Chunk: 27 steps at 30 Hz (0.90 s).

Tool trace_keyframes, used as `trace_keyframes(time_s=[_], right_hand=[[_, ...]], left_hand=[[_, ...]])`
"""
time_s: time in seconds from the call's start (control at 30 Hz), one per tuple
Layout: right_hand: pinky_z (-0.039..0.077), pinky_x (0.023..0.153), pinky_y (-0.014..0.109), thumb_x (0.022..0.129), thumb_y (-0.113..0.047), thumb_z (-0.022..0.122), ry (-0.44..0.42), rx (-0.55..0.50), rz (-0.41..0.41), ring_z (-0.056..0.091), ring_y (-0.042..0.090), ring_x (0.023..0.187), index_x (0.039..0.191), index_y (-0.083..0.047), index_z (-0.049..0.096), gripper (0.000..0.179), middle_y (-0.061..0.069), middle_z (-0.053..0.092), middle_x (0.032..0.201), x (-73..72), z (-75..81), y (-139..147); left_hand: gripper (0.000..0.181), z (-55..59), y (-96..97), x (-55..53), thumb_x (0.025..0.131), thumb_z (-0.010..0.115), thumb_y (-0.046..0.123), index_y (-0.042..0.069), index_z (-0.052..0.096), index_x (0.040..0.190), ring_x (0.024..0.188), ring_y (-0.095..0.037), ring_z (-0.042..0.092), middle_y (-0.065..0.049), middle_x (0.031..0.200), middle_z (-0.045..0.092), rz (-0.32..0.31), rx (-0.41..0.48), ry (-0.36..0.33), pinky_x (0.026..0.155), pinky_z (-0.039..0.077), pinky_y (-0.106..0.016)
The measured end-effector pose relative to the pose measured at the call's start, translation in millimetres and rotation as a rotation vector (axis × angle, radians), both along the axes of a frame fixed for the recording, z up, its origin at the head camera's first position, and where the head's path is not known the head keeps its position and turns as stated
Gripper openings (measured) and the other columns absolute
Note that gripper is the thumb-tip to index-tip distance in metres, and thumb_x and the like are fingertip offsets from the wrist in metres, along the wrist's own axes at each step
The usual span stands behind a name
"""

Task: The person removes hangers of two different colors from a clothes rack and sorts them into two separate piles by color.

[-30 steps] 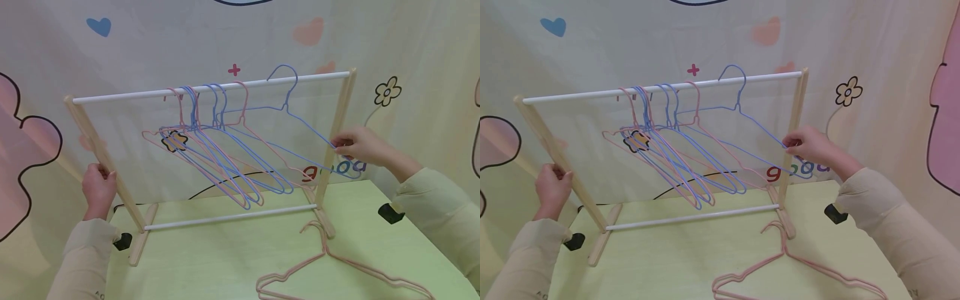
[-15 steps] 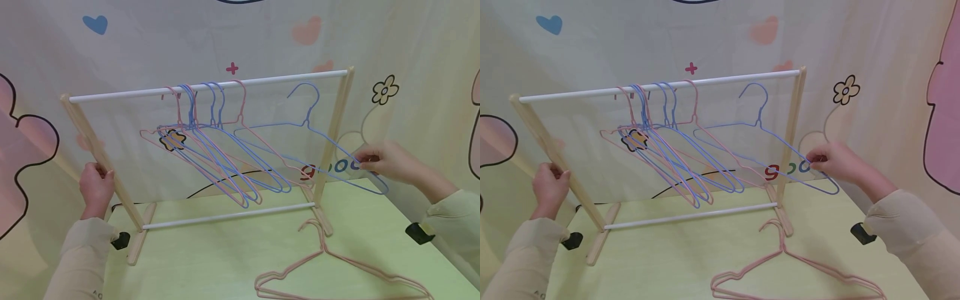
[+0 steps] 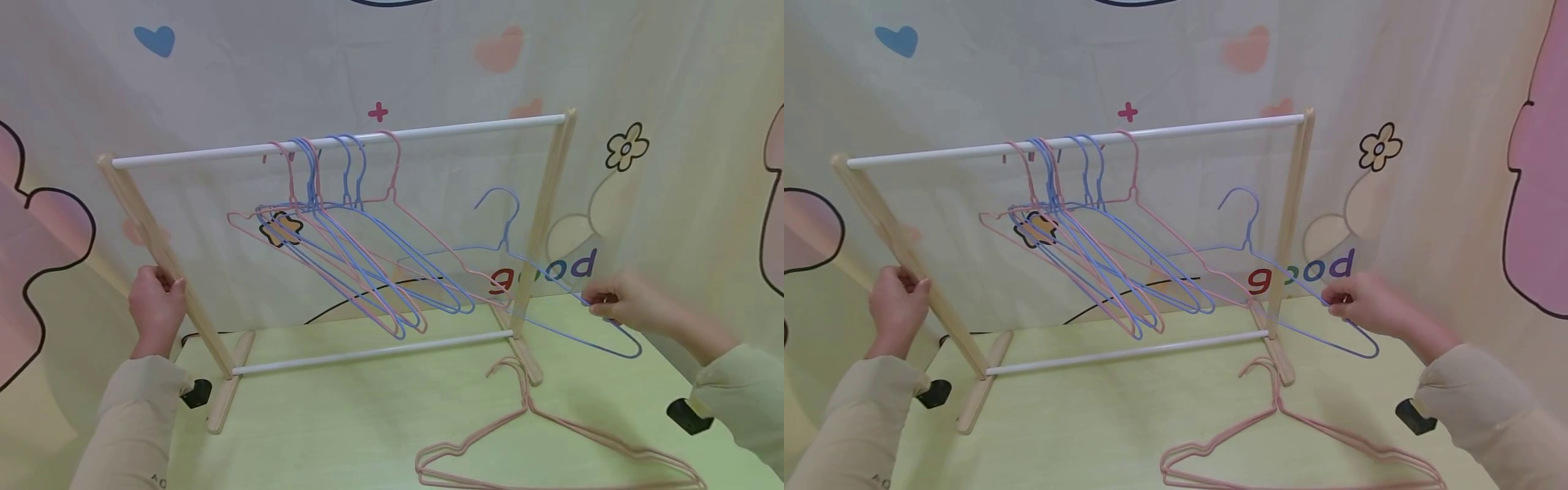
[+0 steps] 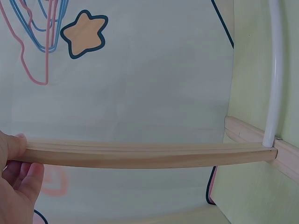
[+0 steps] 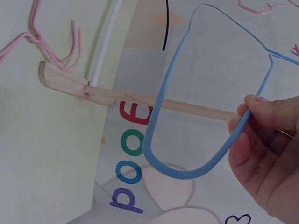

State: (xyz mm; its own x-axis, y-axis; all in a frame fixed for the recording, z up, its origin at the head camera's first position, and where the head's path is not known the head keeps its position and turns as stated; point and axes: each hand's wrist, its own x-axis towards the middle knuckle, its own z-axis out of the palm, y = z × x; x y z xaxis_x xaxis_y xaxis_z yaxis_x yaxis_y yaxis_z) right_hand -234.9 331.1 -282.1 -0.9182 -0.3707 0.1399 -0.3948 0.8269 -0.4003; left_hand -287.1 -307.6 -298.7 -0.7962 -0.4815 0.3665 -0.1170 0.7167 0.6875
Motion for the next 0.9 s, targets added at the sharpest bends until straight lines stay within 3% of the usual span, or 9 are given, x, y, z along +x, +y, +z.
trace_keyframes(time_s=[0.2,0.4,0.9], right_hand=[[0.040,0.048,0.021,0.080,0.000,0.056,-0.078,-0.024,0.009,0.043,0.003,0.053,0.087,0.001,0.061,0.008,-0.001,0.051,0.066,0.4,-19.2,-5],[0.042,0.049,0.021,0.081,0.000,0.055,-0.162,-0.118,0.017,0.044,0.004,0.054,0.091,0.003,0.060,0.011,0.001,0.052,0.069,-1.0,-38.0,-12],[0.040,0.049,0.022,0.083,0.002,0.051,-0.346,-0.285,0.114,0.043,0.008,0.054,0.090,0.003,0.059,0.011,0.003,0.048,0.068,-9.3,-79.6,-48]], left_hand=[[0.034,-0.3,-0.5,-0.1,0.090,0.048,0.017,-0.007,0.041,0.113,0.086,-0.034,0.047,-0.022,0.098,0.049,0.001,0.002,0.007,0.065,0.040,-0.036],[0.034,0.1,-0.4,-0.3,0.090,0.047,0.018,-0.006,0.041,0.113,0.086,-0.033,0.047,-0.021,0.098,0.049,0.001,0.000,0.012,0.065,0.040,-0.036],[0.035,1.2,0.8,0.2,0.090,0.047,0.018,-0.006,0.040,0.114,0.088,-0.034,0.047,-0.022,0.101,0.049,0.004,0.014,-0.004,0.065,0.041,-0.035]])
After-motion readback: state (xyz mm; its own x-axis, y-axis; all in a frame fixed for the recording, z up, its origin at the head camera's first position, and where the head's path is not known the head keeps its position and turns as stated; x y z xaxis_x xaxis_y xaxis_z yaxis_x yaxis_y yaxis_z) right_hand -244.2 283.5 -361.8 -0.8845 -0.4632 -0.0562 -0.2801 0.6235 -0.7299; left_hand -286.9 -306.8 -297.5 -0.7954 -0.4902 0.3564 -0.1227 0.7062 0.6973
